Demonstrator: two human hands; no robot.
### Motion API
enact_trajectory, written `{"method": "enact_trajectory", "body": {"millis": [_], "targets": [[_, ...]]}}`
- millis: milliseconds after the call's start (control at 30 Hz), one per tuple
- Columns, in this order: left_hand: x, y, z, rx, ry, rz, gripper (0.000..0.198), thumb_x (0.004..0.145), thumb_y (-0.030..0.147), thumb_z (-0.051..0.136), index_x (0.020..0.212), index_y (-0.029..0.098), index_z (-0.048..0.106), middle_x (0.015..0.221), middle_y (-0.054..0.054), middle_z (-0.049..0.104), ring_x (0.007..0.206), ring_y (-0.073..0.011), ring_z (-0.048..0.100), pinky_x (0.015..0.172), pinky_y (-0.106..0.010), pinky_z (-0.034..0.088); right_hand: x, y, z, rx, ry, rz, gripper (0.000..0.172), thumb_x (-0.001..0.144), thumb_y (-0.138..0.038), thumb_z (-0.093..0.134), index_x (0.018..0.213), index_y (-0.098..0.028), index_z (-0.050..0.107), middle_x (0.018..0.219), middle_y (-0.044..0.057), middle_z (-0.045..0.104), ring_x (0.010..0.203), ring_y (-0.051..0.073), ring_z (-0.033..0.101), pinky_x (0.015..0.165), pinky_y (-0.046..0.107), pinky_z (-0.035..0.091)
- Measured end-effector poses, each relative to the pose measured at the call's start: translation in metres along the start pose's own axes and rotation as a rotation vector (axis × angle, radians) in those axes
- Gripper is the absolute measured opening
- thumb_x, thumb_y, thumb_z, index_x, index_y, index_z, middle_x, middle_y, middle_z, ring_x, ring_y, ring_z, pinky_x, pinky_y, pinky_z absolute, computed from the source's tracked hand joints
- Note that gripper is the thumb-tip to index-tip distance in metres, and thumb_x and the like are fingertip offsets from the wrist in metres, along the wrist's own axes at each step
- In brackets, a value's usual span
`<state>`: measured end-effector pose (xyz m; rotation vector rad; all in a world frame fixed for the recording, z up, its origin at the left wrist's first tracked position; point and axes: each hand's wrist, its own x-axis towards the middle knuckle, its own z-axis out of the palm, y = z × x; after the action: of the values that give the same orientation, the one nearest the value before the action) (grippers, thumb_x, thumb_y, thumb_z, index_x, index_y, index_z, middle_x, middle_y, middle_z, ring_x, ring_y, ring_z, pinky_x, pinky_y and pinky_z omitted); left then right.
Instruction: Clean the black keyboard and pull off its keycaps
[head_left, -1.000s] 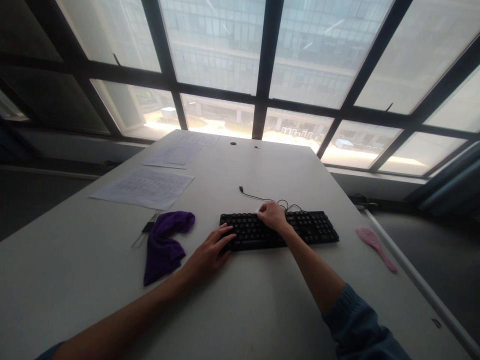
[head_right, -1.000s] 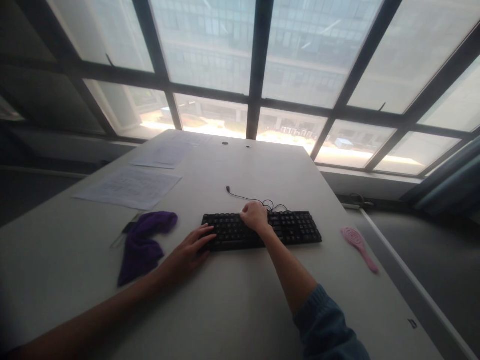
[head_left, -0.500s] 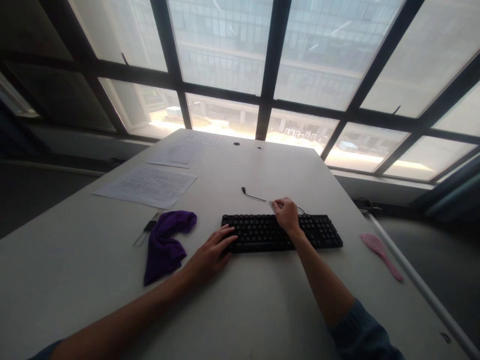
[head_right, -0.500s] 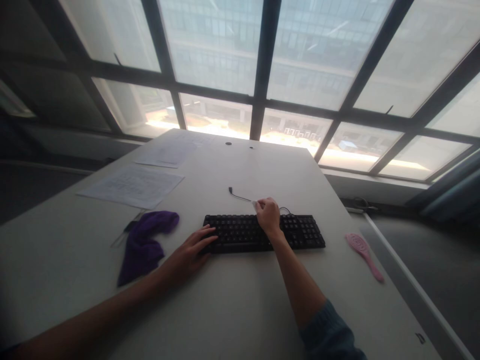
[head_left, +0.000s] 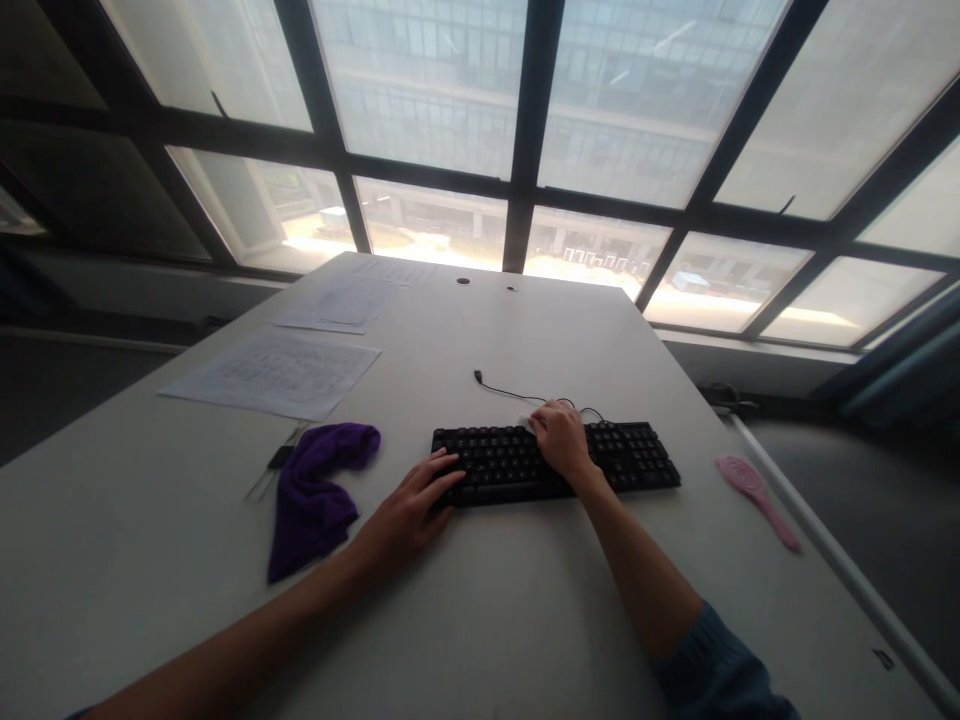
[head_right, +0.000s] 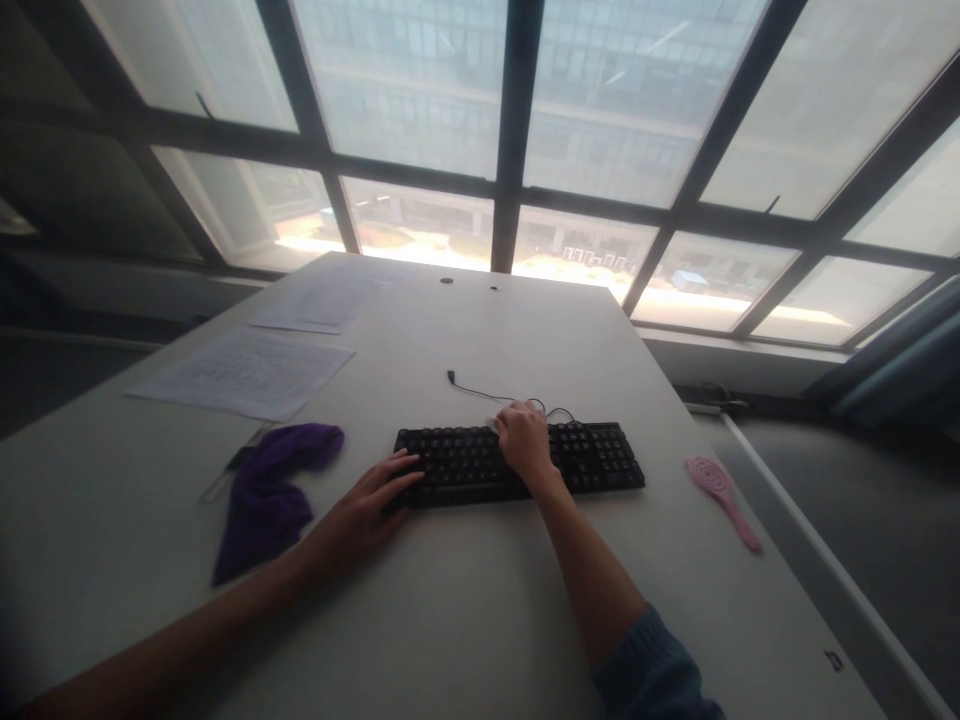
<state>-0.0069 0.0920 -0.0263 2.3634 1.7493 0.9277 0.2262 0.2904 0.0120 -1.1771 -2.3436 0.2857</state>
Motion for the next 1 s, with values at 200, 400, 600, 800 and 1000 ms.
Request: {"method": "enact_trajectory", "body": {"millis": [200,400,600,800,1000], "targets": [[0.0,0.0,0.0,0.0,-0.005,0.002,0.045,0.093,0.021,0.057,0.138,0.025,0.056,0.149,-0.01,0.05,0.144,-0.0304,0.041,0.115,-0.051,0.044,-0.001,0.009,-0.005,0.101,0.119,0.081,0.019,0.095,-0.025,0.06,0.091,-0.018,0.077,0.094,0.006,0.07,0.092,0.02,0.059,0.087,0.03,0.041],[0.001,-0.003,0.0,0.009,-0.001,0.003,0.046,0.093,0.022,0.057,0.139,0.026,0.056,0.15,-0.009,0.05,0.144,-0.0308,0.042,0.115,-0.05,0.044,-0.003,-0.002,-0.002,0.038,-0.071,-0.053,0.02,0.096,-0.029,0.062,0.087,-0.022,0.078,0.095,0.005,0.07,0.096,0.02,0.057,0.091,0.03,0.037],[0.0,-0.005,0.002,0.013,-0.002,0.015,0.044,0.094,0.024,0.056,0.138,0.026,0.056,0.15,-0.01,0.049,0.144,-0.0306,0.041,0.116,-0.051,0.043,-0.004,-0.005,0.001,-0.053,-0.065,0.018,0.021,0.096,-0.035,0.062,0.091,-0.022,0.078,0.1,0.006,0.071,0.102,0.022,0.056,0.091,0.033,0.036],[0.0,-0.006,0.002,0.002,-0.002,0.004,0.044,0.093,0.022,0.056,0.137,0.026,0.056,0.15,-0.009,0.049,0.144,-0.0299,0.04,0.116,-0.05,0.043,-0.005,-0.007,0.0,-0.102,-0.02,0.087,0.024,0.097,-0.033,0.059,0.087,-0.02,0.077,0.097,0.009,0.071,0.102,0.024,0.057,0.089,0.035,0.037],[0.0,-0.007,0.002,0.012,-0.006,0.026,0.044,0.094,0.023,0.055,0.139,0.025,0.054,0.15,-0.011,0.048,0.144,-0.0306,0.041,0.115,-0.051,0.044,-0.004,0.0,-0.009,-0.068,-0.086,0.055,0.024,0.097,-0.034,0.059,0.09,-0.021,0.077,0.101,0.008,0.072,0.103,0.024,0.057,0.089,0.034,0.036]]}}
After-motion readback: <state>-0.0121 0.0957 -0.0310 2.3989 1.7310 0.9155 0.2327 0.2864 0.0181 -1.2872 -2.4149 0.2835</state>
